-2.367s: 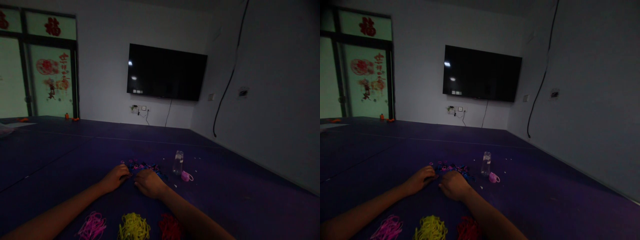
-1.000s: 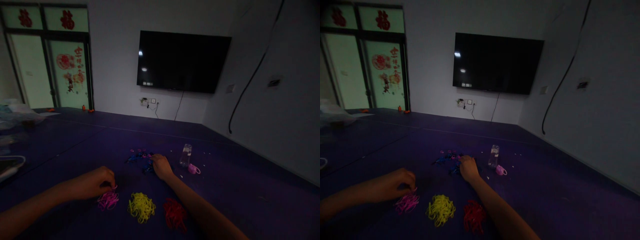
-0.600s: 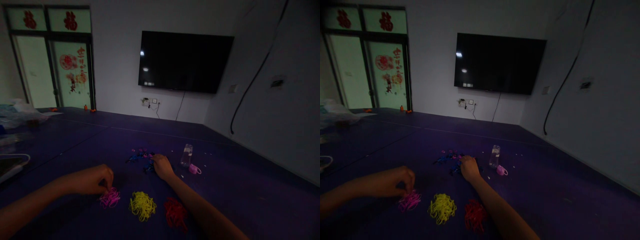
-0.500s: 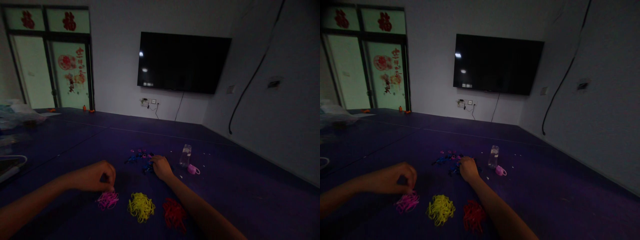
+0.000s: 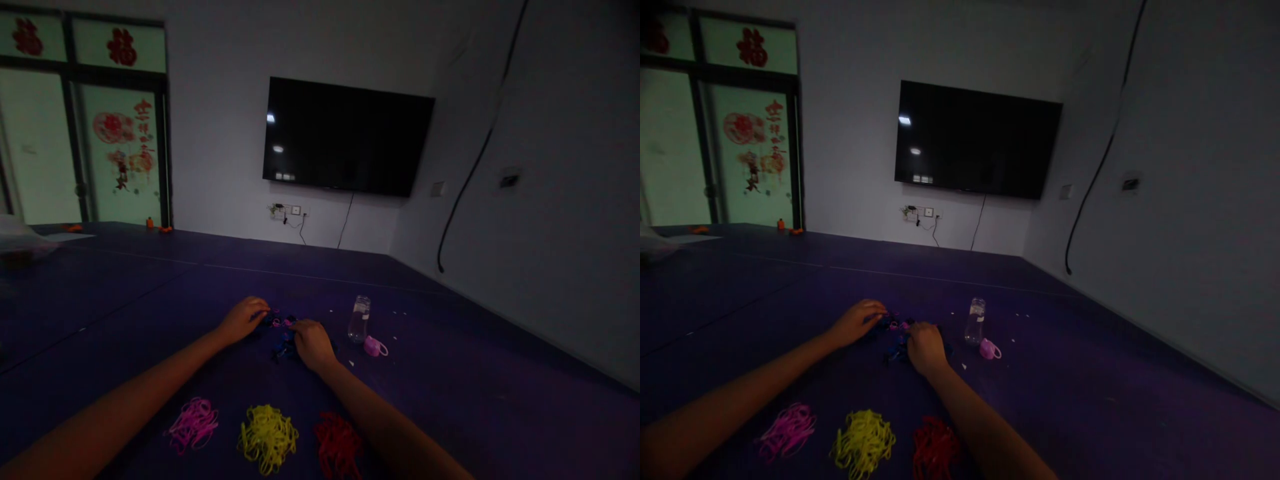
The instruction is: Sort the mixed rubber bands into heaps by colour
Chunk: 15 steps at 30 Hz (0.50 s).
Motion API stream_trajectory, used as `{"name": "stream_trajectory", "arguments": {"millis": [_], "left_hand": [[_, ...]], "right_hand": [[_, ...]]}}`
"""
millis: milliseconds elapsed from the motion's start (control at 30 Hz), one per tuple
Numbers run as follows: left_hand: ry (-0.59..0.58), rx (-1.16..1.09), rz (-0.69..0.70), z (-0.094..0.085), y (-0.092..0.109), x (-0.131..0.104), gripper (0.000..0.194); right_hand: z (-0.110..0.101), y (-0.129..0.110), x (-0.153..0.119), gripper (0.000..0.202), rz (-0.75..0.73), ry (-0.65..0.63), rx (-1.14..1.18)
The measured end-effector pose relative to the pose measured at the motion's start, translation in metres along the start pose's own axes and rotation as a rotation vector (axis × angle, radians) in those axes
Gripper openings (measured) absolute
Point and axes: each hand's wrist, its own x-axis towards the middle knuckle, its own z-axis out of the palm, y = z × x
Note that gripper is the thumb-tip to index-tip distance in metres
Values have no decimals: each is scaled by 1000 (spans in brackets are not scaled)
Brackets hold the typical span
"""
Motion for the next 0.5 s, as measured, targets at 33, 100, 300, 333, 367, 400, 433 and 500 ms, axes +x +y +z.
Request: {"name": "stream_trajectory", "arguments": {"millis": [33, 100, 300, 333, 367, 400, 433, 500], "left_hand": [[-11, 2, 22, 5, -3, -1, 20], [-41, -6, 69, 12, -6, -4, 21], [-83, -52, 109, 15, -8, -15, 18], [-84, -53, 101, 15, -7, -16, 17], [-85, -53, 93, 15, -7, -16, 17], [-85, -53, 83, 15, -8, -15, 17], [-82, -55, 73, 16, -8, -15, 17], [-64, -58, 40, 17, -10, -14, 17]], "right_hand": [[1, 0, 1, 39, 2, 3, -1], [1, 1, 3, 41, -9, 6, -1], [-1, 3, 5, 40, -96, -39, -31], [-1, 3, 4, 40, -108, -45, -37], [-1, 3, 4, 40, -119, -51, -42], [-2, 3, 3, 39, -125, -53, -47], [-2, 3, 3, 39, -129, -53, -51], [-2, 3, 2, 38, -130, -51, -53]]}}
